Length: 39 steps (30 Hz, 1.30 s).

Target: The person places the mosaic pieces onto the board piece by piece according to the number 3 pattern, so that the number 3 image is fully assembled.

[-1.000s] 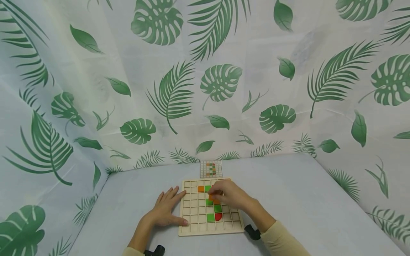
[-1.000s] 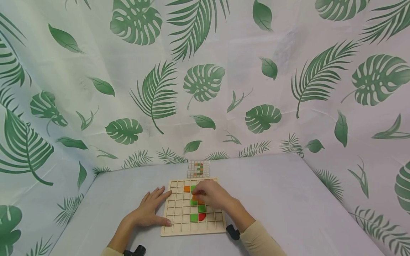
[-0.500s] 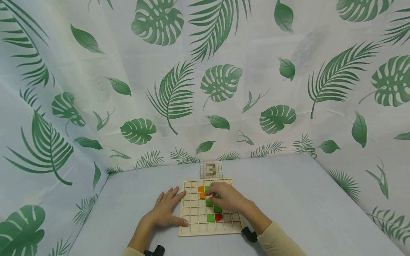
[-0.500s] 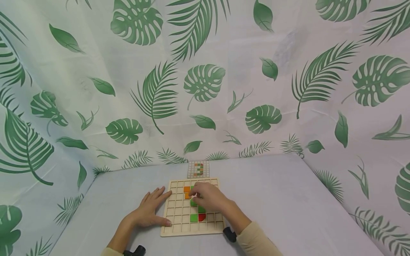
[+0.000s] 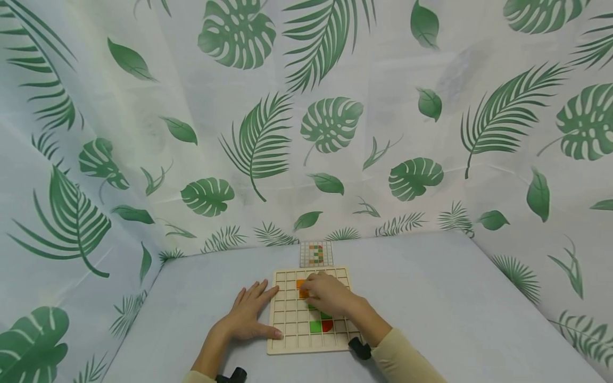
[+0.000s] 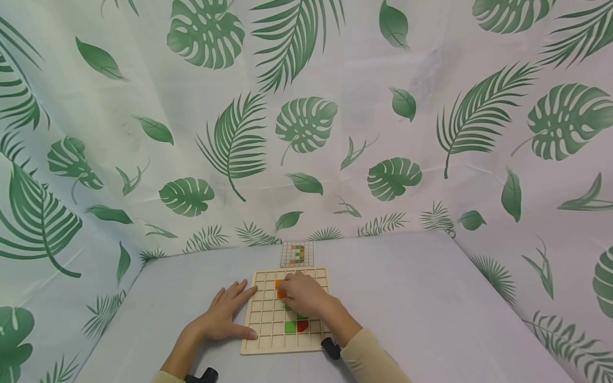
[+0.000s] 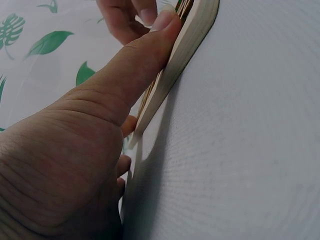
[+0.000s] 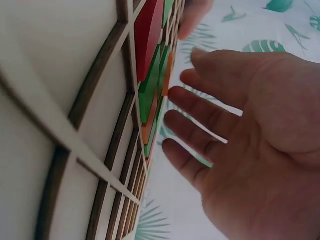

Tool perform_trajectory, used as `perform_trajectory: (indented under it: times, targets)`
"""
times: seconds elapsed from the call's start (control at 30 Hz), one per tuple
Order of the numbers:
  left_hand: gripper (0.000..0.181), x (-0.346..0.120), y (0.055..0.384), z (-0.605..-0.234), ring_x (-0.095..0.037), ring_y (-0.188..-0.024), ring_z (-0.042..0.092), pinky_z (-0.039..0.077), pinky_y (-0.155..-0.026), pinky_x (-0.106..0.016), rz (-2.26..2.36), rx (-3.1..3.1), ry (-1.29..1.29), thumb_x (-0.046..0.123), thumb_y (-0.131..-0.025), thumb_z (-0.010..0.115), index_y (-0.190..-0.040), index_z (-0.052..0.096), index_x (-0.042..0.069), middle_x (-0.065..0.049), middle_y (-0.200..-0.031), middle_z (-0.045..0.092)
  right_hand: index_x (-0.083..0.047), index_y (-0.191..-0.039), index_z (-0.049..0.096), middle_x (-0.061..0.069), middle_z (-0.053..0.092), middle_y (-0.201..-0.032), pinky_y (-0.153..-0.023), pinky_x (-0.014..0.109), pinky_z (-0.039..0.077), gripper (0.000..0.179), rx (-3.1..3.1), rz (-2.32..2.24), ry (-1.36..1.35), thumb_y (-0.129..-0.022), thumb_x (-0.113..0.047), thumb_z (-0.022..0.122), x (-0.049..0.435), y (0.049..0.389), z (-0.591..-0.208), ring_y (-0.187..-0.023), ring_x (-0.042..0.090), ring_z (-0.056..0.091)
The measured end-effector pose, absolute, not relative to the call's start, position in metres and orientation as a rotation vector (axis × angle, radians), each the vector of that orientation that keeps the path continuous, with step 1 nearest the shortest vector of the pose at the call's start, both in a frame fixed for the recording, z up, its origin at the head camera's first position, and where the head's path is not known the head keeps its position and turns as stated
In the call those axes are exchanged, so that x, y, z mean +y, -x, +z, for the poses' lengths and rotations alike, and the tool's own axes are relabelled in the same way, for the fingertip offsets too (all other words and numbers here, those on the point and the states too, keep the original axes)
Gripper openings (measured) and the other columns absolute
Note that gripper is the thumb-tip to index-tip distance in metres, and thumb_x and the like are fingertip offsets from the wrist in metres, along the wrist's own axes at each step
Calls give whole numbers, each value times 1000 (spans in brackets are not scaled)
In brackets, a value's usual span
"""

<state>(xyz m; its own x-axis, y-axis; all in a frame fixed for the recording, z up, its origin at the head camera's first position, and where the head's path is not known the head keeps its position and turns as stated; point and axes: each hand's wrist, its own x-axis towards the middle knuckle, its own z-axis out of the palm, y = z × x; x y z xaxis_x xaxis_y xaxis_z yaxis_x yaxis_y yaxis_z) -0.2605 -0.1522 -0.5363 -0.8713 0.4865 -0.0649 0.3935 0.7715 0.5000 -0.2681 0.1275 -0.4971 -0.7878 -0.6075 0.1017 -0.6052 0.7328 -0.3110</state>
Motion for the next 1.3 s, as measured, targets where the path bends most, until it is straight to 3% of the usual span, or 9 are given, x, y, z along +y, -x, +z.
perform_trajectory:
  times: [0.4, 1.0, 1.3]
  targets:
    - [115, -153, 262, -540, -42, -162, 10, 0, -128, -68, 720, 2783, -696, 76, -70, 81, -163, 36, 27, -15, -174, 19, -16, -116, 78, -4, 68, -108, -83, 32, 56, 23, 2991, -446, 989, -94, -19, 78, 118, 274, -504, -95, 13, 60]
    - [115, -154, 262, -538, -41, -162, 9, 0, -128, -68, 730, 2783, -709, 76, -70, 81, -163, 36, 27, -15, -174, 18, -13, -121, 72, 1, 66, -116, -89, 37, 58, 26, 3014, -458, 953, -96, -20, 76, 115, 273, -505, -104, 19, 63]
    - [115, -153, 263, -539, -40, -162, 9, 0, -128, -68, 710, 2789, -686, 78, -69, 80, -163, 36, 29, -13, -174, 18, -12, -116, 75, -2, 63, -108, -82, 32, 57, 25, 3024, -516, 970, -92, -18, 80, 116, 274, -505, -93, 13, 60]
